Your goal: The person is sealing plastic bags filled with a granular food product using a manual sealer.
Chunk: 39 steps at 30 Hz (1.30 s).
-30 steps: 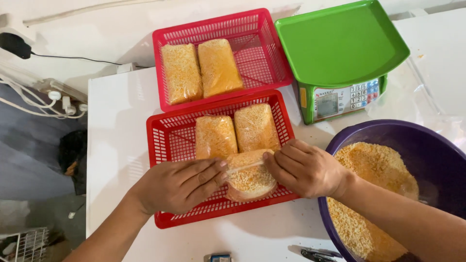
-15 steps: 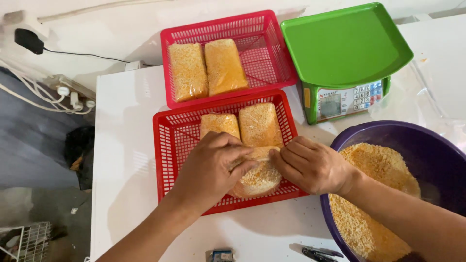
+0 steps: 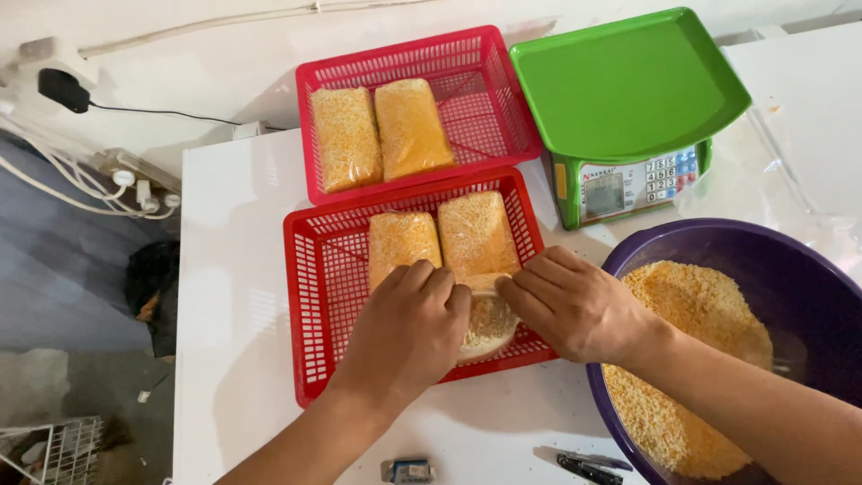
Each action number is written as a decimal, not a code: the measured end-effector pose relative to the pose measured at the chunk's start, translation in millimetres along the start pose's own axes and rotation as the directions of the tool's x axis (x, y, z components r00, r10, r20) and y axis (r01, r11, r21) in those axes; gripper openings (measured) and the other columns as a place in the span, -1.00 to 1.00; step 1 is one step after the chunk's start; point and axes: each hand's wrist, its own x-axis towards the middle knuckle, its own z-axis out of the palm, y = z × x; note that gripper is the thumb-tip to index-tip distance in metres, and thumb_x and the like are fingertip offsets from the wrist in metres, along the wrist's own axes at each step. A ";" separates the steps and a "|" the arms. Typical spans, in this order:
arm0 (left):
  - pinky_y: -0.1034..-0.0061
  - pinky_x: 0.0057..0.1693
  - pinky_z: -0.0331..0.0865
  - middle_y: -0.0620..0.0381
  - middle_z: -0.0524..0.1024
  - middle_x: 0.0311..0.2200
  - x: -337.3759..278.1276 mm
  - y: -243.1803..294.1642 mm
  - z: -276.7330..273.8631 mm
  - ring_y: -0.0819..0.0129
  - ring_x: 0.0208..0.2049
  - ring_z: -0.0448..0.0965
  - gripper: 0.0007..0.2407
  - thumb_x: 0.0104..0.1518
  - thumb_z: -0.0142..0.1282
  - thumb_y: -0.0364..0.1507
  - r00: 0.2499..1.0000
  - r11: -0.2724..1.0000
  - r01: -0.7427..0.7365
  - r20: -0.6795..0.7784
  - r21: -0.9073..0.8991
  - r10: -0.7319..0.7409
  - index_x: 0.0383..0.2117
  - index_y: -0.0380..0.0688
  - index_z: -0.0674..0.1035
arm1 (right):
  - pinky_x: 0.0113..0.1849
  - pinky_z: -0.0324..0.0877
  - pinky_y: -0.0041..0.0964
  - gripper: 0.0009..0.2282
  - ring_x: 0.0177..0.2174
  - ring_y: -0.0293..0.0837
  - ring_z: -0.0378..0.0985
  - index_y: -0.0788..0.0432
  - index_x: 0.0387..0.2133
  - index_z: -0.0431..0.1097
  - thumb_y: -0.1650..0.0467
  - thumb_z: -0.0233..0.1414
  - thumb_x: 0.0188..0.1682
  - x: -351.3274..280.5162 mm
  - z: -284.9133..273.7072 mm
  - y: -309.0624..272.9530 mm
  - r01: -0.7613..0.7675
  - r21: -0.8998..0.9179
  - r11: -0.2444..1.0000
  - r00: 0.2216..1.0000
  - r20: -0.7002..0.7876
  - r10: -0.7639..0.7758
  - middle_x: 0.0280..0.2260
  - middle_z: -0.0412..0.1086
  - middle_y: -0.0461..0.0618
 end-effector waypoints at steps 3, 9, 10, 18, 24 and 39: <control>0.33 -0.06 0.43 0.07 0.54 -0.37 -8.0 6.5 -5.2 0.21 -0.22 0.52 -0.92 0.05 0.07 -0.50 0.989 0.999 -0.037 -0.146 -0.034 0.031 -0.43 -0.21 0.60 | -0.21 0.45 -0.12 -0.70 -0.31 0.01 0.56 0.44 -0.25 0.44 0.45 0.11 -0.25 0.8 -11.7 -7.5 -0.046 0.036 0.998 0.999 0.027 0.045 -0.34 0.47 0.11; 0.32 -0.12 0.40 0.12 0.53 -0.39 -27.3 18.6 -14.0 0.21 -0.23 0.50 -0.90 0.02 0.10 -0.47 0.985 0.998 -0.049 -0.165 -0.040 0.042 -0.41 -0.21 0.61 | -0.23 0.44 -0.13 -0.69 -0.33 0.00 0.54 0.47 -0.25 0.43 0.45 0.08 -0.26 1.2 -24.9 -29.1 0.000 0.034 0.999 1.000 0.006 0.000 -0.36 0.45 0.11; 0.32 -0.12 0.40 0.12 0.53 -0.39 -28.3 20.9 -19.3 0.21 -0.23 0.50 -0.90 0.02 0.10 -0.47 0.984 0.998 -0.052 -0.170 -0.035 0.045 -0.41 -0.21 0.61 | -0.23 0.44 -0.13 -0.69 -0.33 0.00 0.54 0.47 -0.25 0.43 0.45 0.08 -0.26 2.8 -26.9 -30.1 0.004 0.028 1.000 1.000 0.003 -0.004 -0.36 0.45 0.11; 0.33 -0.14 0.42 0.14 0.55 -0.39 -40.2 22.6 -2.8 0.22 -0.22 0.52 -0.90 0.00 0.21 -0.45 0.978 0.999 0.047 -0.203 -0.028 -0.052 -0.42 -0.21 0.64 | -0.18 0.39 -0.09 -0.75 -0.26 0.03 0.50 0.34 -0.26 0.47 0.44 0.09 -0.19 8.0 -17.5 -42.0 -0.076 -0.009 0.997 0.997 0.011 0.076 -0.30 0.42 0.09; 0.29 -0.12 0.46 0.03 0.55 -0.37 -32.0 42.2 -12.9 0.14 -0.25 0.51 -0.71 -0.03 0.27 -0.37 0.905 0.952 0.153 -0.349 -0.264 -0.243 -0.23 -0.31 0.67 | -0.16 0.38 -0.05 -0.77 -0.19 0.04 0.48 0.27 -0.25 0.48 0.44 0.09 -0.19 -6.3 -14.3 -45.0 -0.120 -0.029 0.992 0.992 -0.036 0.119 -0.22 0.39 0.08; 0.29 -0.07 0.40 0.09 0.49 -0.43 -32.0 30.0 19.7 0.19 -0.28 0.50 -0.94 0.16 0.18 -0.48 0.950 0.986 0.012 -0.307 -0.167 -0.063 -0.37 -0.19 0.62 | -0.18 0.49 -0.16 -0.82 -0.29 0.00 0.51 0.27 -0.30 0.52 0.57 0.11 -0.19 -23.0 -6.0 -39.3 -0.322 0.183 0.929 0.947 0.043 0.319 -0.34 0.39 0.05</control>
